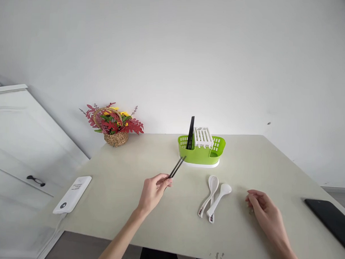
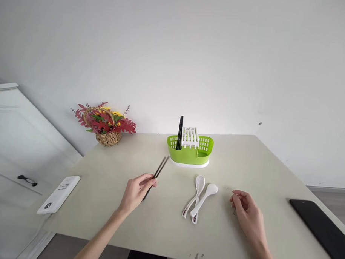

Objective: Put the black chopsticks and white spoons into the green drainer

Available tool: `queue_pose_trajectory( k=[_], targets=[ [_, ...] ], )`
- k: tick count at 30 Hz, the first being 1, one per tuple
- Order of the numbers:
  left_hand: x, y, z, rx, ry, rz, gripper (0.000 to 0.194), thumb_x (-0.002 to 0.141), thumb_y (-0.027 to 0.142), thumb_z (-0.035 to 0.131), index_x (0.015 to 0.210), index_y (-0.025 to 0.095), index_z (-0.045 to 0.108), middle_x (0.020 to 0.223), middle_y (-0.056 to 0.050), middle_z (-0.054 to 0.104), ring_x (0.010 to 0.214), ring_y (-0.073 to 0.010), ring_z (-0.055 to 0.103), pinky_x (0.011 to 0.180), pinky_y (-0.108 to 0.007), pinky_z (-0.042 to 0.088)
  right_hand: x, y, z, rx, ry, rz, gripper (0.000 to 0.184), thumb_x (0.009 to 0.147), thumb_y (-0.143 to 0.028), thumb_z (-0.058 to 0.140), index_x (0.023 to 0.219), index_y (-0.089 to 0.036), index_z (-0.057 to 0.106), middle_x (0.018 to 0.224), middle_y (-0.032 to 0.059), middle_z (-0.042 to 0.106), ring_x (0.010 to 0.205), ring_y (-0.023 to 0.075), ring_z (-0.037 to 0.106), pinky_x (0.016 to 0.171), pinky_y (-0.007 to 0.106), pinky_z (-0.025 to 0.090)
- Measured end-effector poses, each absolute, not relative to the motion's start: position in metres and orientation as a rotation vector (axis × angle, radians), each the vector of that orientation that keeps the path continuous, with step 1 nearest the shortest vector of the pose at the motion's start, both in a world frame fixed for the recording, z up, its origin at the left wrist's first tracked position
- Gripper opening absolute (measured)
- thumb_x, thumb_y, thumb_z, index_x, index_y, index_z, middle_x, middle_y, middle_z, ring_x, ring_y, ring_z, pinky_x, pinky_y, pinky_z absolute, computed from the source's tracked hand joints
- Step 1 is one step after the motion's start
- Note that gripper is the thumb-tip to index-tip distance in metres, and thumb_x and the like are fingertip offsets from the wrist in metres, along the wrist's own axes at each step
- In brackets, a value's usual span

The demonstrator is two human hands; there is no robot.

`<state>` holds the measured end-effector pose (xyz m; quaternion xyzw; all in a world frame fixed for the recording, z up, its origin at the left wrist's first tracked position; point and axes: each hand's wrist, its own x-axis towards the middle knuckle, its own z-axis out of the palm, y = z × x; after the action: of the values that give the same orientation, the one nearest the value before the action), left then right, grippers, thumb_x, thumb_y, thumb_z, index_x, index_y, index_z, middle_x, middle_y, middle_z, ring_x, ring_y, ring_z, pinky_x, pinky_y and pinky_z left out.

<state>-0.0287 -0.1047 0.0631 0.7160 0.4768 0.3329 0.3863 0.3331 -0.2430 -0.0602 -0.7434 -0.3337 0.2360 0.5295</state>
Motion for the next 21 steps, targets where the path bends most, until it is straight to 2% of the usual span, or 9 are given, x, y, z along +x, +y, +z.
queue_pose_trajectory(
  k=[3,6,7,9,11,13,16,18,21],
  targets=[
    [-0.019,-0.122,0.073,1.45,1.078,1.065,0.03,0.089,0.055,0.074,0.091,0.025,0.076,0.09,-0.007,0.079,0.09,-0.0271,0.076,0.091,-0.041,0.06,0.301,-0.245,-0.034,-1.692,-0.917,0.59,0.045,0.094,-0.063,0.057,0.11,-0.022,0.066,0.087,0.0068,0.075,0.074,0.0212,0.071,0.069,0.031,0.057],
    [-0.002,-0.14,0.074,1.111,0.999,1.146,0.037,0.083,0.054,0.083,0.089,0.018,0.077,0.089,-0.008,0.076,0.088,-0.0241,0.074,0.09,-0.039,0.061,0.256,-0.248,0.007,-1.573,-1.27,0.789,0.039,0.101,-0.059,0.054,0.114,-0.025,0.068,0.104,0.0095,0.076,0.089,0.0227,0.073,0.065,0.028,0.056],
    [0.004,-0.146,0.073,1.005,0.952,1.158,0.038,0.081,0.053,0.085,0.087,0.017,0.077,0.089,-0.007,0.074,0.086,-0.0219,0.073,0.089,-0.037,0.061,0.24,-0.249,0.022,-1.515,-1.384,0.862,0.039,0.101,-0.058,0.055,0.117,-0.025,0.068,0.11,0.0102,0.076,0.094,0.0232,0.073,0.07,0.029,0.057],
    [0.015,-0.159,0.07,0.822,0.865,1.163,0.038,0.077,0.051,0.089,0.085,0.017,0.078,0.088,-0.005,0.072,0.084,-0.0179,0.071,0.085,-0.031,0.061,0.21,-0.249,0.046,-1.418,-1.52,0.944,0.041,0.102,-0.056,0.055,0.129,-0.027,0.066,0.119,0.0097,0.075,0.1,0.0227,0.071,0.089,0.033,0.058],
    [0.023,-0.172,0.068,0.69,0.831,1.151,0.037,0.075,0.049,0.092,0.086,0.016,0.079,0.089,-0.005,0.072,0.084,-0.0163,0.07,0.084,-0.028,0.06,0.185,-0.25,0.059,-1.364,-1.616,1.057,0.046,0.101,-0.057,0.056,0.136,-0.029,0.063,0.121,0.0082,0.074,0.1,0.0222,0.07,0.091,0.034,0.057],
    [0.027,-0.182,0.068,0.623,0.839,1.139,0.036,0.074,0.048,0.093,0.087,0.016,0.08,0.091,-0.006,0.073,0.087,-0.0162,0.07,0.083,-0.026,0.059,0.168,-0.251,0.06,-1.331,-1.61,1.172,0.046,0.105,-0.06,0.046,0.129,-0.026,0.064,0.097,0.0055,0.075,0.085,0.0199,0.068,0.082,0.031,0.055],
    [0.025,-0.19,0.068,0.626,0.888,1.084,0.038,0.073,0.049,0.094,0.089,0.016,0.082,0.095,-0.008,0.074,0.087,-0.0181,0.07,0.069,-0.024,0.056,0.155,-0.256,0.045,-1.324,-1.423,1.315,0.06,0.105,-0.07,0.032,0.116,-0.021,0.066,0.063,-0.002,0.055,0.058,0.0158,0.052,0.061,0.027,0.045],
    [0.022,-0.192,0.069,0.661,0.924,1.025,0.04,0.071,0.049,0.095,0.089,0.015,0.083,0.097,-0.01,0.075,0.087,-0.0202,0.071,0.066,-0.025,0.055,0.154,-0.261,0.035,-1.344,-1.295,1.352,0.068,0.102,-0.076,0.031,0.115,-0.02,0.067,0.058,-0.0047,0.043,0.054,0.0142,0.04,0.055,0.027,0.036],
    [0.018,-0.192,0.07,0.716,0.954,0.984,0.042,0.07,0.05,0.095,0.089,0.014,0.084,0.098,-0.012,0.077,0.087,-0.0222,0.072,0.079,-0.031,0.059,0.158,-0.271,0.028,-1.372,-1.212,1.341,0.073,0.099,-0.08,0.035,0.118,-0.018,0.068,0.06,-0.0056,0.036,0.055,0.0132,0.033,0.053,0.028,0.03]
  ],
)
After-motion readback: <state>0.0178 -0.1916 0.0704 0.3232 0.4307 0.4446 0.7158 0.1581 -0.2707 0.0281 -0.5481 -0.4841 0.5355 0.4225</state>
